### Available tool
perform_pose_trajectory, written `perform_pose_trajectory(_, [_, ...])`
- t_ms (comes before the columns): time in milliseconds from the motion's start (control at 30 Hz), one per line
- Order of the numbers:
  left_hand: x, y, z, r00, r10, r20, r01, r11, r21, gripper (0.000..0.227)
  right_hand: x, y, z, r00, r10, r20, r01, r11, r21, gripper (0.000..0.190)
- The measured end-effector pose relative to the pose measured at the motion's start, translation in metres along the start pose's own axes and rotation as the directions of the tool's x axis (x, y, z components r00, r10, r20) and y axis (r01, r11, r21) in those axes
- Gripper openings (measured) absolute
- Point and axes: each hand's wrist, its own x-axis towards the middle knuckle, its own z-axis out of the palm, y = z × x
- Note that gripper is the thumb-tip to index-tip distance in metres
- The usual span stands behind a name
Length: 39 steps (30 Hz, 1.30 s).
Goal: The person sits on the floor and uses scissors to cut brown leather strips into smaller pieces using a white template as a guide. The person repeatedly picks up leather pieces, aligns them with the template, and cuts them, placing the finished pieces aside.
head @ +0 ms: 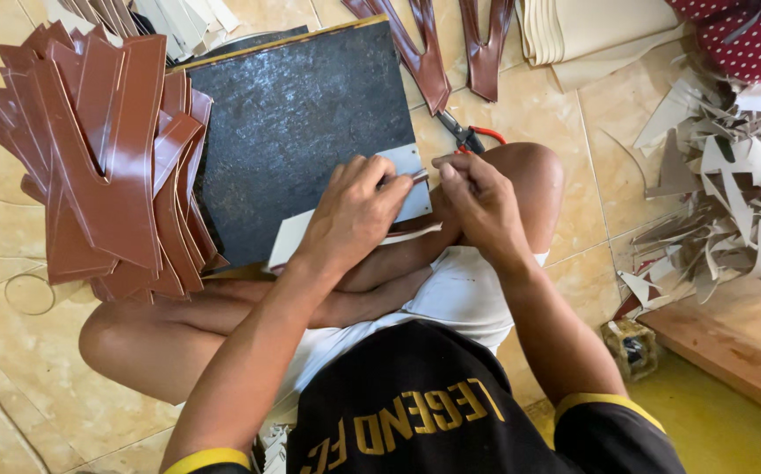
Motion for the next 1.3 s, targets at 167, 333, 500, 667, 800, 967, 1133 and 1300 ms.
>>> perform_pose_trajectory(167, [0.005, 0.011, 0.018, 0.992, -0.043, -0.116, 0.050, 0.997, 0.060, 0.014, 0.011, 0.013, 0.040, 0.968, 0.174, -0.183, -0.160, 0.983, 0.091, 0.025])
perform_pose_trajectory(333, [0.001, 0.008, 0.014, 0.992, -0.050, -0.113, 0.054, 0.998, 0.034, 0.009, 0.018, 0.017, 0.036, 0.937, 0.344, -0.055, -0.297, 0.870, 0.393, 0.024])
perform_pose_trajectory(500, [0.001, 0.007, 0.010, 0.995, -0.050, -0.087, 0.053, 0.998, 0.029, 0.010, 0.027, 0.020, 0.032, 0.890, 0.455, 0.026, -0.416, 0.786, 0.457, 0.023])
perform_pose_trajectory(667, [0.003, 0.007, 0.010, 0.996, -0.014, -0.085, 0.018, 0.999, 0.051, 0.008, 0.036, 0.038, 0.033, 0.924, 0.382, 0.004, -0.352, 0.850, 0.392, 0.025])
perform_pose_trajectory(800, [0.006, 0.008, 0.012, 0.996, -0.014, -0.086, 0.023, 0.995, 0.096, 0.013, 0.040, 0.042, 0.031, 0.889, 0.458, 0.020, -0.431, 0.820, 0.376, 0.026])
perform_pose_trajectory(967, [0.007, 0.008, 0.011, 0.997, -0.014, -0.079, 0.020, 0.997, 0.077, 0.013, 0.045, 0.057, 0.030, 0.930, 0.367, -0.028, -0.356, 0.916, 0.187, 0.029])
perform_pose_trajectory(1133, [0.007, 0.008, 0.007, 0.998, -0.021, -0.065, 0.024, 0.999, 0.037, 0.011, 0.059, 0.077, 0.032, 0.910, 0.410, -0.065, -0.406, 0.912, 0.066, 0.031])
perform_pose_trajectory(1300, [0.004, 0.007, 0.006, 0.998, 0.000, -0.056, 0.001, 1.000, 0.008, 0.011, 0.076, 0.099, 0.029, 0.916, 0.401, -0.018, -0.401, 0.912, -0.090, 0.033])
